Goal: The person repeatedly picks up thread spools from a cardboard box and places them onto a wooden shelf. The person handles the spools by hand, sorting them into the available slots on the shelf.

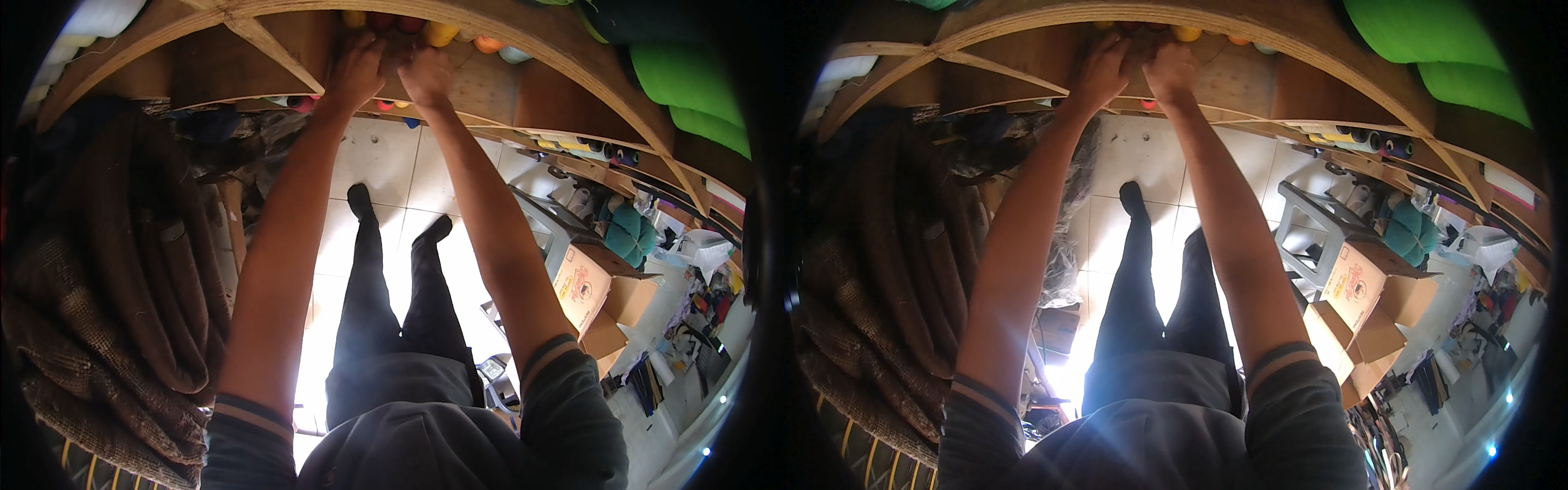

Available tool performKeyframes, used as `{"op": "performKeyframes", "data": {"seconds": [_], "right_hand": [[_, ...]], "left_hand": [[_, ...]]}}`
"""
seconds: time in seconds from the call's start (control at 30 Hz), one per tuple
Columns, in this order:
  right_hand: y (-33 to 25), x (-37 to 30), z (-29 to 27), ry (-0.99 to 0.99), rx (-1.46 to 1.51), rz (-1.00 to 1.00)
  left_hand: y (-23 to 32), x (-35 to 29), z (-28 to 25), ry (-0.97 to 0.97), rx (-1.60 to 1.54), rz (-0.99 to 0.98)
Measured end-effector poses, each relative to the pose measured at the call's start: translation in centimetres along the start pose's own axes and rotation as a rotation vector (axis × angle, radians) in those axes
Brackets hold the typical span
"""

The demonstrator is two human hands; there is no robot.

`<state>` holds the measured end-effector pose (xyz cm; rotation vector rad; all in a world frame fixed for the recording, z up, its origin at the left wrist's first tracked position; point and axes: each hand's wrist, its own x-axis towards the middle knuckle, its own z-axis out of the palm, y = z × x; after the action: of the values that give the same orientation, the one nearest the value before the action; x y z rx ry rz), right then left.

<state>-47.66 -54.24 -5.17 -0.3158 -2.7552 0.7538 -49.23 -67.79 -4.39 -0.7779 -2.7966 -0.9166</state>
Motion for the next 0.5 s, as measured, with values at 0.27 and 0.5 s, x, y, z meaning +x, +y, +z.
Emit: {"op": "performKeyframes", "data": {"seconds": [0.27, 0.5], "right_hand": [[2.1, 1.2, -0.9, 0.030, -0.068, -0.182], [3.4, -2.0, -3.0, -0.061, -0.170, -0.290]], "left_hand": [[-1.4, 2.8, 0.8, -0.211, 0.144, 0.004], [1.2, 0.9, 0.3, -0.271, 0.249, -0.029]]}}
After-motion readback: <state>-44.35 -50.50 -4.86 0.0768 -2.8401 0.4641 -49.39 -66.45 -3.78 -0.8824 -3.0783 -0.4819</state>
